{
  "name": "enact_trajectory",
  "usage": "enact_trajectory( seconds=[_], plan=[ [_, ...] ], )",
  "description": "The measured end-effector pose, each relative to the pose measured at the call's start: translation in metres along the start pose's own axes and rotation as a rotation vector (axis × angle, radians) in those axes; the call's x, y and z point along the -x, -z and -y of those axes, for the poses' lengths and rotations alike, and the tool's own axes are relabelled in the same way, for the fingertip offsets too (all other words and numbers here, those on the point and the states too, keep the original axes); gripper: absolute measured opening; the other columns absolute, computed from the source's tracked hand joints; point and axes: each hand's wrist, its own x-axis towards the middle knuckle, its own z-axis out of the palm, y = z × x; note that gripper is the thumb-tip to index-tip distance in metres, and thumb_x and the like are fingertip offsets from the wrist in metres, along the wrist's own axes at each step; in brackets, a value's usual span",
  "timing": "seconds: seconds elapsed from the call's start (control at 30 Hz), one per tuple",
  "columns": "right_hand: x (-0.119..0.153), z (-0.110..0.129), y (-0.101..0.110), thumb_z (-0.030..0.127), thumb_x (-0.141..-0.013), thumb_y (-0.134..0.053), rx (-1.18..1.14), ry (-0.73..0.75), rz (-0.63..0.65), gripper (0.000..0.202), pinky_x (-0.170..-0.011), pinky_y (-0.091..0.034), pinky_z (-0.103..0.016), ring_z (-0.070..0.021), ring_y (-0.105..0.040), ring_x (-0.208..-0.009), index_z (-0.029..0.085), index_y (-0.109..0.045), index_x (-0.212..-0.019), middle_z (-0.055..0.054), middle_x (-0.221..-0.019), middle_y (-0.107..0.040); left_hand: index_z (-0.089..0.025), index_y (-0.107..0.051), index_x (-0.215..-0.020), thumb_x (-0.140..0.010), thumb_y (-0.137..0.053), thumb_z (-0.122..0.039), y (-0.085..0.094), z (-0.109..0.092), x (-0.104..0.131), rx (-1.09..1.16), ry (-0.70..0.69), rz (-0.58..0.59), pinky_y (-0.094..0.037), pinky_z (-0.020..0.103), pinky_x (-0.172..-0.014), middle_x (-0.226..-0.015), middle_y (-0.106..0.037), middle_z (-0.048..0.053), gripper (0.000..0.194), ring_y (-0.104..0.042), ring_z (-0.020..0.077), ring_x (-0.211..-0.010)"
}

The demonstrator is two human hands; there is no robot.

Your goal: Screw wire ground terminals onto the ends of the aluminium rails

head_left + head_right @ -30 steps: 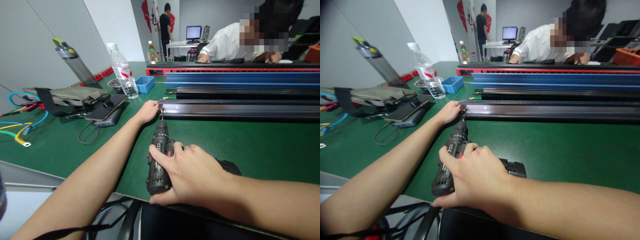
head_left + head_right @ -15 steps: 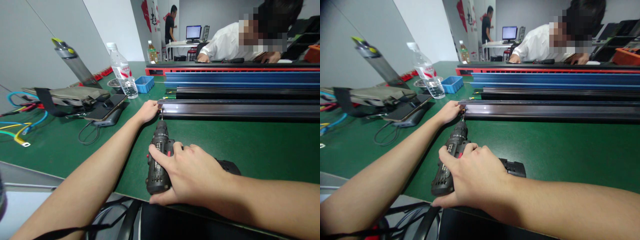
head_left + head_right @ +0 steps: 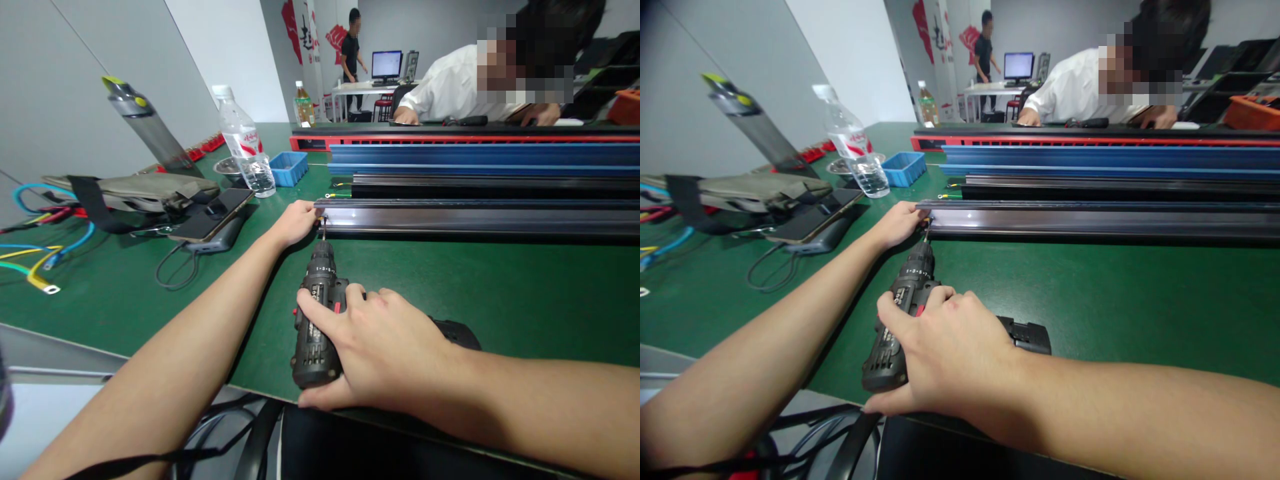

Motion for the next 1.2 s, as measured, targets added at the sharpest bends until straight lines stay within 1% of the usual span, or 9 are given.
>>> enact_trajectory(
  seconds=[0.13, 0.27, 0.37, 0.57, 0.83, 1.0, 1.2],
  plan=[
    [0.0002, 0.0001, 0.0002, 0.09, -0.073, -0.056, 0.002, 0.001, 0.007, 0.103, -0.058, -0.052, -0.037, -0.0307, -0.066, -0.075, 0.02, -0.046, -0.148, -0.012, -0.086, -0.065, -0.018, -0.048, -0.06, -0.079, -0.038, -0.087, 0.0, -0.002, 0.0004, -0.005, 0.011, 0.0, -0.033, 0.027, -0.059, -0.06, -0.048, 0.002, 0.072, -0.042, 0.015, -0.061],
    [-0.0006, 0.0006, -0.0003, 0.09, -0.072, -0.057, 0.009, -0.002, -0.019, 0.103, -0.057, -0.051, -0.036, -0.0305, -0.066, -0.073, 0.02, -0.048, -0.146, -0.012, -0.085, -0.065, -0.018, -0.047, -0.06, -0.077, -0.037, -0.089, 0.0002, -0.0036, 0.0008, -0.005, 0.014, 0.004, -0.033, 0.027, -0.059, -0.06, -0.048, 0.002, 0.074, -0.042, 0.0149, -0.061],
    [-0.0014, 0.0007, -0.0004, 0.091, -0.071, -0.057, 0.012, 0.0, -0.021, 0.103, -0.057, -0.051, -0.036, -0.0305, -0.066, -0.073, 0.02, -0.048, -0.146, -0.012, -0.085, -0.065, -0.018, -0.047, -0.06, -0.077, -0.037, -0.089, 0.0002, -0.0036, 0.0008, -0.006, 0.01, 0.006, -0.033, 0.027, -0.059, -0.06, -0.048, 0.001, 0.073, -0.041, 0.0148, -0.061],
    [-0.001, 0.0, 0.0007, 0.09, -0.073, -0.057, 0.008, 0.0, 0.01, 0.104, -0.059, -0.051, -0.035, -0.0298, -0.066, -0.074, 0.02, -0.046, -0.148, -0.011, -0.085, -0.065, -0.018, -0.049, -0.062, -0.082, -0.039, -0.082, -0.0003, -0.0011, -0.0003, -0.009, 0.003, 0.003, -0.033, 0.026, -0.059, -0.06, -0.048, 0.001, 0.068, -0.041, 0.0151, -0.061],
    [0.0, -0.0004, -0.001, 0.09, -0.072, -0.058, 0.008, 0.008, -0.023, 0.102, -0.057, -0.051, -0.035, -0.0299, -0.065, -0.073, 0.02, -0.048, -0.146, -0.011, -0.084, -0.065, -0.018, -0.047, -0.061, -0.082, -0.039, -0.083, 0.0004, -0.0012, -0.0001, -0.01, 0.007, 0.01, -0.032, 0.026, -0.058, -0.06, -0.048, 0.001, 0.068, -0.04, 0.0145, -0.06],
    [-0.0009, -0.0007, 0.0015, 0.089, -0.075, -0.056, -0.002, 0.0, 0.034, 0.101, -0.06, -0.051, -0.036, -0.031, -0.066, -0.078, 0.02, -0.044, -0.148, -0.013, -0.089, -0.065, -0.019, -0.046, -0.061, -0.08, -0.038, -0.085, 0.0004, -0.0014, 0.0001, -0.015, 0.004, 0.015, -0.032, 0.026, -0.059, -0.06, -0.047, 0.001, 0.07, -0.04, 0.0148, -0.061],
    [-0.0012, 0.0007, 0.0037, 0.089, -0.075, -0.055, -0.02, -0.017, 0.07, 0.102, -0.064, -0.052, -0.037, -0.0314, -0.066, -0.082, 0.021, -0.042, -0.15, -0.013, -0.092, -0.066, -0.019, -0.046, -0.061, -0.082, -0.04, -0.082, 0.0008, -0.0004, -0.0003, 0.0, 0.003, 0.012, -0.031, 0.027, -0.059, -0.059, -0.047, 0.001, 0.067, -0.04, 0.0153, -0.061]
  ],
)
